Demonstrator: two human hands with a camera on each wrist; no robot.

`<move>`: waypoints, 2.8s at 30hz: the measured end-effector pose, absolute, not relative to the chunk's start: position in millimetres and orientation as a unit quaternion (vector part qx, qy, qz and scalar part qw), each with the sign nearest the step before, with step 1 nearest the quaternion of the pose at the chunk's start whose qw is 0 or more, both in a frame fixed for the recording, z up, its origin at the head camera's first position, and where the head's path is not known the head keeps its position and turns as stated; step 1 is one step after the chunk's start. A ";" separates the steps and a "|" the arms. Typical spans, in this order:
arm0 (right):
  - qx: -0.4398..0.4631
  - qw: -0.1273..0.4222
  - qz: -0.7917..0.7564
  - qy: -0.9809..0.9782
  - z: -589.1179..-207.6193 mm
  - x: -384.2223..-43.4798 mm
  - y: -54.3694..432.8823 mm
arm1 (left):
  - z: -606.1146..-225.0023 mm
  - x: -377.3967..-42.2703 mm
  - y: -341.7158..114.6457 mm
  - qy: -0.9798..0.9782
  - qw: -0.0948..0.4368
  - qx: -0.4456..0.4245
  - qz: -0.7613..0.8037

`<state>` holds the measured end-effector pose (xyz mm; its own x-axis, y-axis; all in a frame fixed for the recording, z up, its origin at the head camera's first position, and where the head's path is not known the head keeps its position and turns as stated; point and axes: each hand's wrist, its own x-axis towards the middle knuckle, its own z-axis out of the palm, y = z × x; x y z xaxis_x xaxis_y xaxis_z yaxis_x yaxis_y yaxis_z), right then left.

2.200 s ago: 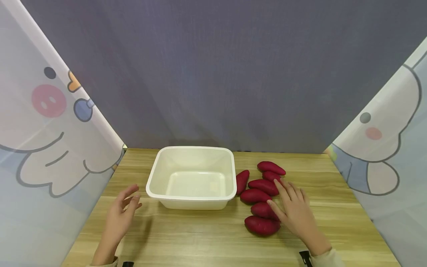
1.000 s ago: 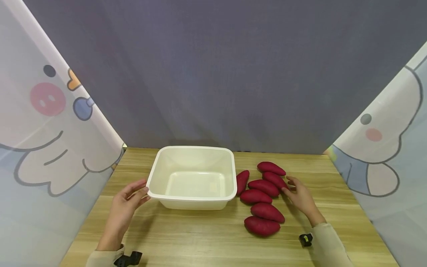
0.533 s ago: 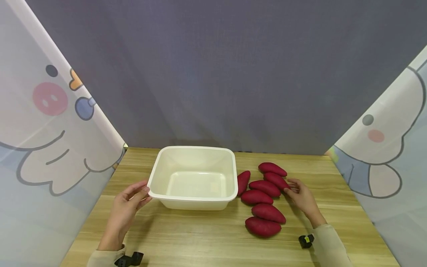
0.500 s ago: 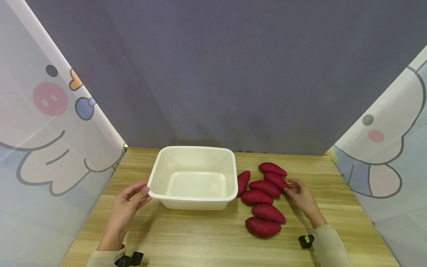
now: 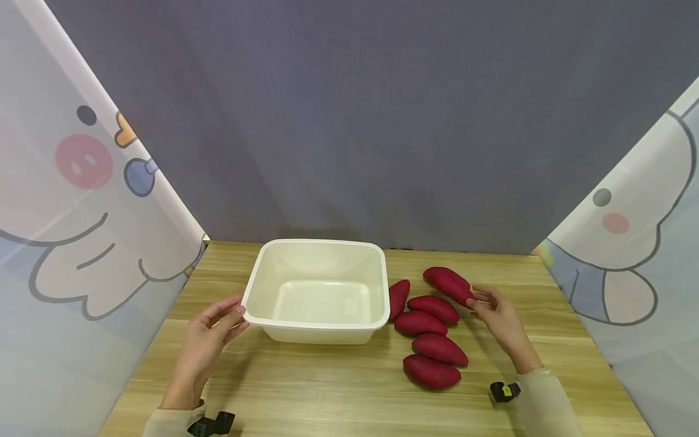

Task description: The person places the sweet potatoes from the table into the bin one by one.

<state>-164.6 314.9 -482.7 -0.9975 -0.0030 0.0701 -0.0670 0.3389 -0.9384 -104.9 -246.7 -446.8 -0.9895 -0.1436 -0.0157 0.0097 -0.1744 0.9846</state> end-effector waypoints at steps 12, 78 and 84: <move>0.101 0.058 0.516 -0.849 -415.2 -177.7 275.9 | -447.8 -106.2 -247.1 -0.646 0.053 0.053 -0.759; 0.227 -0.095 0.490 -0.836 -373.3 -256.1 41.7 | -445.9 -102.2 -239.5 -0.645 0.052 0.068 -0.759; 0.235 -0.079 0.509 -0.824 -350.6 -250.4 57.3 | -446.0 -102.0 -240.6 -0.641 0.051 0.065 -0.763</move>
